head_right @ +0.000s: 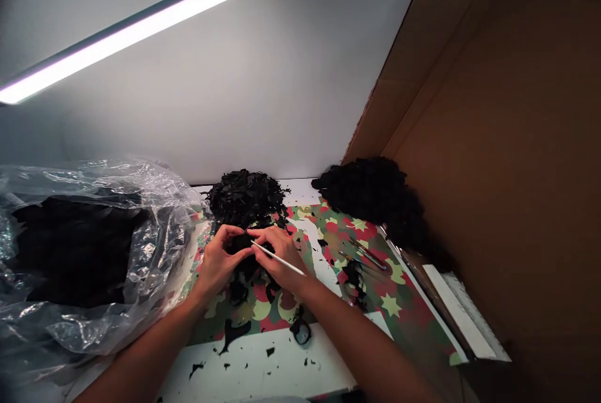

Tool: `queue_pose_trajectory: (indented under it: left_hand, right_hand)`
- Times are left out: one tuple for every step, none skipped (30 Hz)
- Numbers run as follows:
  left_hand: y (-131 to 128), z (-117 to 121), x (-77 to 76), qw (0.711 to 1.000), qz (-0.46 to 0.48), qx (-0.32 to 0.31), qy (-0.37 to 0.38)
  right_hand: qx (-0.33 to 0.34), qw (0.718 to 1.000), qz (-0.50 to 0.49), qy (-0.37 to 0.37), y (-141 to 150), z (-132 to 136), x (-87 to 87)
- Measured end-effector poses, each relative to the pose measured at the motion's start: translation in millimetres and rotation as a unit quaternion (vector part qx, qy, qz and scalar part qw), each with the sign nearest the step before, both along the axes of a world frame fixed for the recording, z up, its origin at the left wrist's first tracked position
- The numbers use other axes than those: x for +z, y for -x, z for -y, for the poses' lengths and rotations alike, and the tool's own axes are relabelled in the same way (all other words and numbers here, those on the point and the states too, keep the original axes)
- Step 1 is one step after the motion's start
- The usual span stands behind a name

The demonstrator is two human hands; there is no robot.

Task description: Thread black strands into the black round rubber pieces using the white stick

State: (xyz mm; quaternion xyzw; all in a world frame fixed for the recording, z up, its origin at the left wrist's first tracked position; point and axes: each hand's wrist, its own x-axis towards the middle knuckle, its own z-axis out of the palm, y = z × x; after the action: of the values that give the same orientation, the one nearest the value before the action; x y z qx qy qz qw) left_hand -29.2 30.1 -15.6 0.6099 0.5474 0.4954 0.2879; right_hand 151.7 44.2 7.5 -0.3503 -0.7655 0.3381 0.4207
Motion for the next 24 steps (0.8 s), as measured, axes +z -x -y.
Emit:
queue_pose_trajectory:
  left_hand:
    - [0,0,0.4,1.000,-0.001,-0.002,-0.001]
    - [0,1,0.8,1.000,-0.001,-0.004,-0.001]
    - [0,1,1.0,1.000,0.001,-0.006,0.000]
    - [0,1,1.0,1.000,0.005,-0.007,0.002]
    - [-1,2,0.7,1.000,0.011,-0.009,0.004]
    - [-1,2,0.2,1.000,0.019,-0.008,0.005]
    - [-2,2,-0.4,1.000,0.029,-0.006,0.005]
    - [-3,3,-1.0,0.999,0.042,-0.001,0.003]
    - [-4,3,-1.4,0.998,0.058,0.004,0.002]
    - [-6,3,-1.4,0.997,0.080,0.009,0.001]
    - [-7,4,-1.0,0.994,0.106,0.015,0.000]
    - [-9,5,-0.2,0.991,0.135,0.016,-0.001]
    - [-10,5,1.1,0.986,0.166,0.012,-0.003]
    - [-11,6,2.6,0.980,0.197,0.004,-0.004]
    - [-12,7,4.0,0.974,0.226,-0.011,-0.004]
    - [-12,7,5.3,0.967,0.252,-0.028,0.001]
    - [-12,7,6.1,0.961,0.274,-0.046,0.011]
    - [-11,7,6.3,0.954,0.292,-0.058,0.025]
    - [-11,7,6.1,0.950,0.304,-0.063,0.039]
    - [-10,7,5.4,0.947,0.311,-0.061,0.052]
    - [-9,6,4.6,0.945,0.315,-0.054,0.062]
    - [-9,5,3.7,0.945,0.315,-0.046,0.069]
    - [-8,5,3.0,0.946,0.312,-0.041,0.076]
    - [-8,4,2.3,0.947,0.308,-0.039,0.082]
  right_hand:
    - [-0.003,1.000,0.004,-0.010,0,-1,-1.6]
    - [-0.007,1.000,0.007,-0.016,-1,-1,-2.7]
    - [-0.011,1.000,0.010,-0.019,-1,-1,-3.2]
    - [-0.013,1.000,0.014,-0.020,-1,-1,-3.1]
    - [-0.014,1.000,0.018,-0.021,0,0,-2.7]
    - [-0.016,0.999,0.023,-0.026,1,2,-2.0]
    - [-0.021,0.999,0.027,-0.034,3,4,-1.4]
    - [-0.030,0.998,0.031,-0.045,5,6,-1.2]
    - [-0.044,0.997,0.035,-0.055,8,7,-1.5]
    - [-0.062,0.995,0.041,-0.059,10,8,-2.5]
    - [-0.086,0.994,0.047,-0.058,13,7,-4.3]
    - [-0.111,0.991,0.054,-0.047,14,4,-6.9]
    - [-0.134,0.989,0.062,-0.030,14,0,-10.1]
    - [-0.156,0.985,0.068,-0.012,12,-6,-13.4]
    - [-0.169,0.983,0.074,0.008,9,-12,-16.7]
    - [-0.176,0.981,0.074,0.019,6,-19,-19.6]
    - [-0.180,0.981,0.072,0.025,1,-25,-21.7]
    - [-0.180,0.981,0.067,0.027,-3,-30,-22.8]
    - [-0.179,0.982,0.059,0.025,-6,-33,-22.9]
    - [-0.177,0.983,0.050,0.022,-9,-34,-22.0]
    - [-0.174,0.984,0.038,0.018,-10,-34,-20.4]
    - [-0.170,0.985,0.026,0.014,-10,-32,-18.3]
    - [-0.169,0.986,0.013,0.011,-10,-29,-16.0]
    - [-0.169,0.986,0.001,0.012,-9,-26,-13.8]
